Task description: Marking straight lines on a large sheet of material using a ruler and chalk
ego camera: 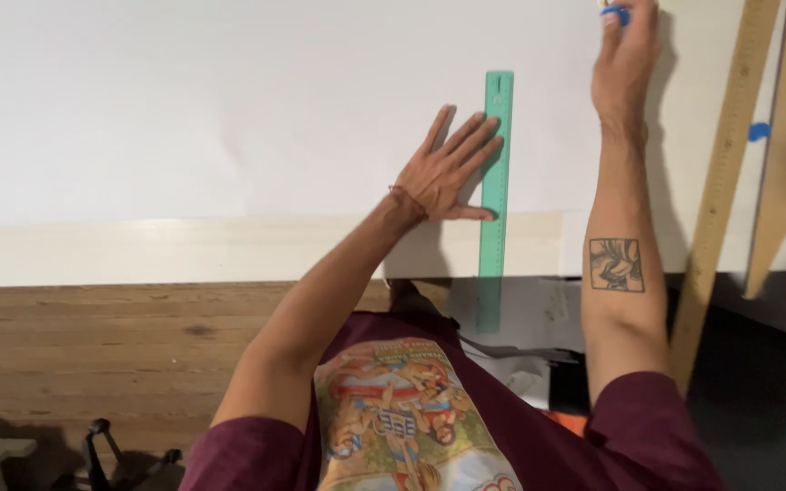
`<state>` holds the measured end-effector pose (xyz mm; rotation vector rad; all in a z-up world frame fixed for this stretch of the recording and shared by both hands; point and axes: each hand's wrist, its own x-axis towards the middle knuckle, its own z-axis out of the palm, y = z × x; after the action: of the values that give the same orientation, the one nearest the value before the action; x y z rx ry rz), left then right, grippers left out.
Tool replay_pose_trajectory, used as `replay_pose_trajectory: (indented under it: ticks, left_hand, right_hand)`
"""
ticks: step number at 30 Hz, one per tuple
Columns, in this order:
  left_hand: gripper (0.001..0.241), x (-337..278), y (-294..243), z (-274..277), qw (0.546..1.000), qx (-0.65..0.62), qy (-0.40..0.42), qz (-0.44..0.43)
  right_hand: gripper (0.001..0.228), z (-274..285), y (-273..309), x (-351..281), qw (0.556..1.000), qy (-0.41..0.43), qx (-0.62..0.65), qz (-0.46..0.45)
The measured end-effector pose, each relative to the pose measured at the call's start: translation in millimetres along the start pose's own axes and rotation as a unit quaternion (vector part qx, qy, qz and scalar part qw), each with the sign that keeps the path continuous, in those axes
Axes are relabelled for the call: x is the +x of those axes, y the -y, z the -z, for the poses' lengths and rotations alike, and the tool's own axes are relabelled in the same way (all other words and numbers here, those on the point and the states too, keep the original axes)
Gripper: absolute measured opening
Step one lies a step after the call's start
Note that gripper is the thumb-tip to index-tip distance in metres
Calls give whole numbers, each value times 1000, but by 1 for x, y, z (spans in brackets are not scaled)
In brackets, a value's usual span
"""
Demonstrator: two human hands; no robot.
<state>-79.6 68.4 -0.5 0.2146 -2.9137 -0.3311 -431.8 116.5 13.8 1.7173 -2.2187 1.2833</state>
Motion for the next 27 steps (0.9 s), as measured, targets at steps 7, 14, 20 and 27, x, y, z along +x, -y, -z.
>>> replay_pose_trajectory:
  ticks: [7, 14, 20, 27]
  left_hand:
    - [144, 38, -13, -15, 999, -25, 20, -19]
    - [155, 42, -12, -3, 996, -50, 74, -2]
    - [154, 31, -9, 0, 997, -60, -22, -30]
    - [153, 31, -8, -2, 997, -48, -56, -37]
  right_hand:
    - [31, 74, 35, -74, 975, -140, 149, -81]
    - [13, 62, 21, -151, 932, -154, 264, -193]
    - [16, 56, 46, -153, 940, -181, 216, -194]
    - [16, 57, 46, -152, 943, -175, 200, -200]
